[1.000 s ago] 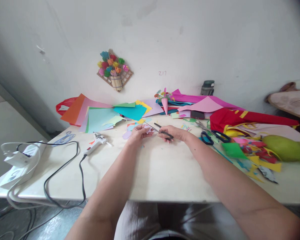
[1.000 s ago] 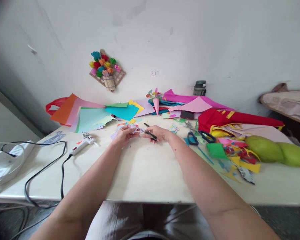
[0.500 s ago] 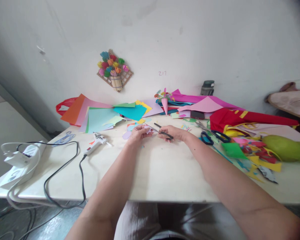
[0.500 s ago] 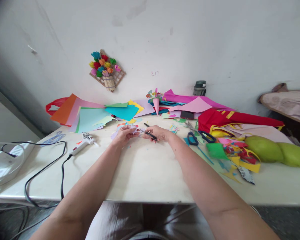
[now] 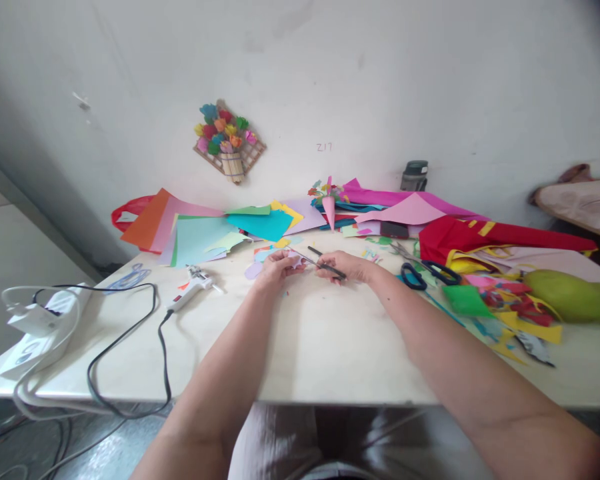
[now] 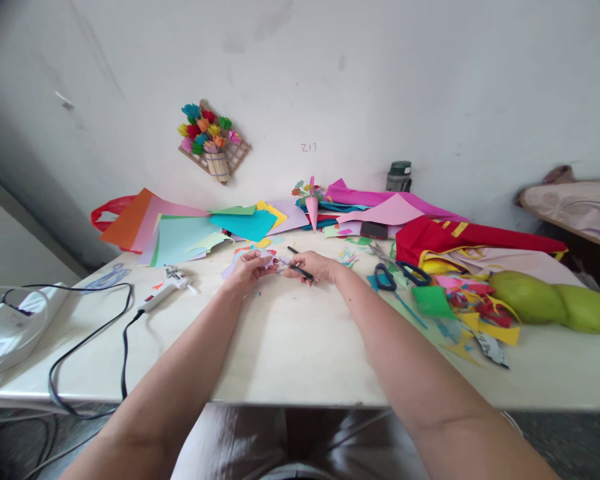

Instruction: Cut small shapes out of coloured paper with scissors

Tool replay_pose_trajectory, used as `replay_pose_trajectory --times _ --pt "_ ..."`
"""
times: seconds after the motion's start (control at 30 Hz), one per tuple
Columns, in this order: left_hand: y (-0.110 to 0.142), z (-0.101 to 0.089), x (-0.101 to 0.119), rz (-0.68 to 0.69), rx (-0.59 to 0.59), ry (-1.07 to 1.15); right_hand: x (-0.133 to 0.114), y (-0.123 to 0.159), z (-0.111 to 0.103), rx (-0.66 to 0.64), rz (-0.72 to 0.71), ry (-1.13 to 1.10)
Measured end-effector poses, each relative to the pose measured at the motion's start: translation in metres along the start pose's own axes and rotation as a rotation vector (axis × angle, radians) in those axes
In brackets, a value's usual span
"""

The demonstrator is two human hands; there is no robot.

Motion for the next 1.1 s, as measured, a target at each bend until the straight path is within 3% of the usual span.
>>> replay_pose_trajectory --times 1.1 --pt "0.0012 0.0012 0.0010 0.006 0.010 0.011 0.0061 -0.0049 -0.0003 -0.027 -0.033 -0.039"
Point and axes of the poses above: each hand's wrist, its own y-axis away from the middle knuckle, its own z-axis out of the palm, x = y × z, the point moved 4 cm from there along -y, towards the middle knuckle, and after that the axes turned 3 degrees about y, right-handed, at the moved point
